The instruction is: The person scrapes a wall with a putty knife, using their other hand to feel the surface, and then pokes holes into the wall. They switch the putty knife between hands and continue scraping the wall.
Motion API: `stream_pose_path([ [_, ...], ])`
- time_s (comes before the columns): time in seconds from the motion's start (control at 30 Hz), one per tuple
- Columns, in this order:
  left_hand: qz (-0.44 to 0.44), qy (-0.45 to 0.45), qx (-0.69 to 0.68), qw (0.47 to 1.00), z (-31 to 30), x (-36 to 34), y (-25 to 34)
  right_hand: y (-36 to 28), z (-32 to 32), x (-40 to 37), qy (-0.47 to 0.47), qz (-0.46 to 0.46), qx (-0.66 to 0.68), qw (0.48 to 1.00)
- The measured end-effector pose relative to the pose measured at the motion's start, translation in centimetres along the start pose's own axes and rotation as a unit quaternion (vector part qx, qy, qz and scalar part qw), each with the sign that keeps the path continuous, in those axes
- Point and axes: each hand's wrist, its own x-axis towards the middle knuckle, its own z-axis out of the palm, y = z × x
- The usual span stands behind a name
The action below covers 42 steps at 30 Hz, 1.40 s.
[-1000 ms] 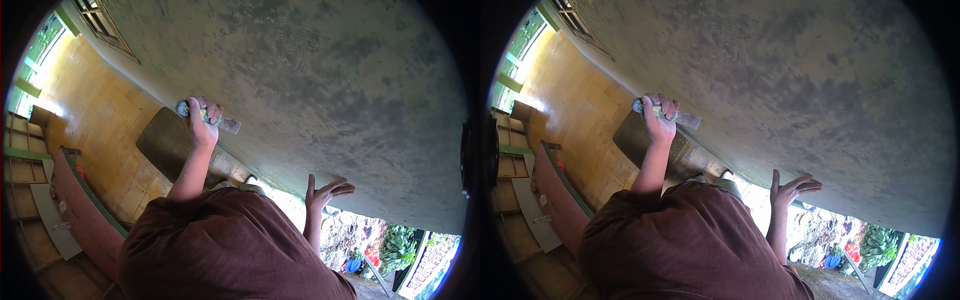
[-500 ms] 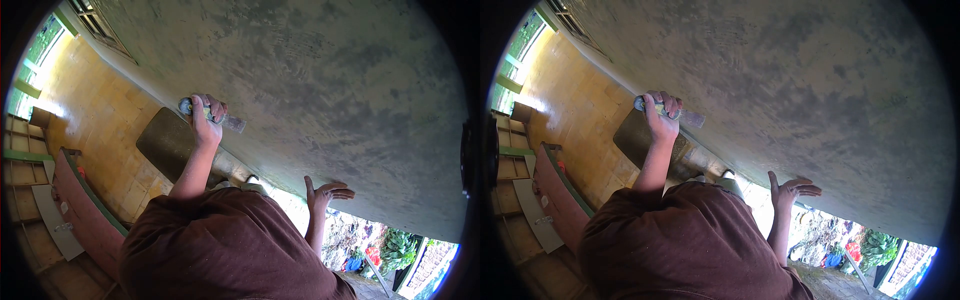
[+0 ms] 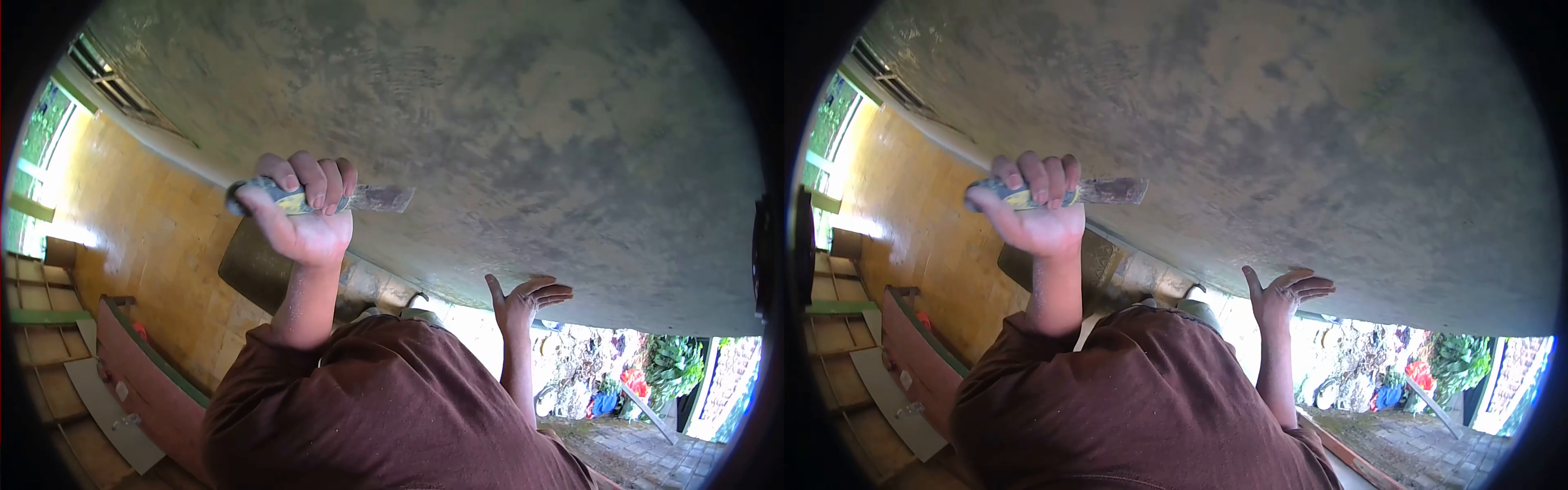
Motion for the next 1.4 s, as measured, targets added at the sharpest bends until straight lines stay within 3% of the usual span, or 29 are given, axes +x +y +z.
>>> stream_pose_path([
  [0.1,0.059,-0.122,-0.054,0.989,4.1,2.5,1.6,-0.3,-0.3,0.1,0.01,-0.003,0.021,1.0],
  [0.27,0.118,-0.223,-0.121,0.96,9.3,5.3,5.9,-0.6,-0.3,0.1,0.039,0.005,0.04,0.998],
  [0.4,0.137,-0.262,-0.133,0.946,11.6,5.9,5.5,-0.6,-0.5,-0.1,0.043,0.008,0.022,0.999],
  [0.47,0.147,-0.224,-0.046,0.962,12.4,6.5,3.1,-0.7,-0.3,-0.4,0.046,0.023,0.041,0.998],
  [0.6,0.157,-0.223,-0.097,0.957,12.2,5.8,5.4,-0.5,-0.8,-0.6,0.03,0.024,0.046,0.998],
  [0.67,0.175,-0.286,-0.142,0.931,12.4,5.9,5.8,-0.4,-0.8,-0.6,0.02,0.03,0.051,0.998],
  [0.77,0.154,-0.291,-0.087,0.94,12.5,6.2,2.1,-0.6,-0.8,-0.7,0.079,0.01,0.07,0.994],
  [0.8,0.075,-0.294,-0.129,0.944,13.1,6.0,1.4,-0.8,-1.0,-0.9,0.086,0.018,0.089,0.992],
  [0.93,0.139,-0.288,-0.121,0.94,12.4,5.1,3.8,-1.2,-4.2,-1.2,0.118,0.027,0.137,0.983],
  [0.97,0.161,-0.296,-0.135,0.932,12.4,5.0,4.3,-1.2,-5.0,-1.1,0.19,0.027,0.18,0.965],
  [1.0,0.159,-0.298,-0.134,0.932,12.6,5.2,3.8,-0.7,-5.7,-0.7,0.19,0.029,0.182,0.964],
  [1.1,0.12,-0.267,-0.072,0.954,12.7,5.6,2.5,0.7,-8.9,2.2,0.332,-0.03,0.2,0.921],
  [1.23,0.225,-0.287,-0.126,0.922,12.7,4.4,6.0,1.5,-13.1,6.7,0.42,-0.08,0.153,0.891],
  [1.33,0.236,-0.3,-0.057,0.922,12.2,5.0,5.5,0.5,-13.7,9.1,0.464,-0.123,0.154,0.864],
  [1.37,0.177,-0.309,-0.017,0.934,12.2,5.3,4.3,0.0,-13.4,9.4,0.461,-0.098,0.11,0.875],
  [1.4,0.178,-0.31,-0.015,0.934,12.2,5.2,4.0,-0.4,-13.0,9.8,0.457,-0.073,0.066,0.884],
])
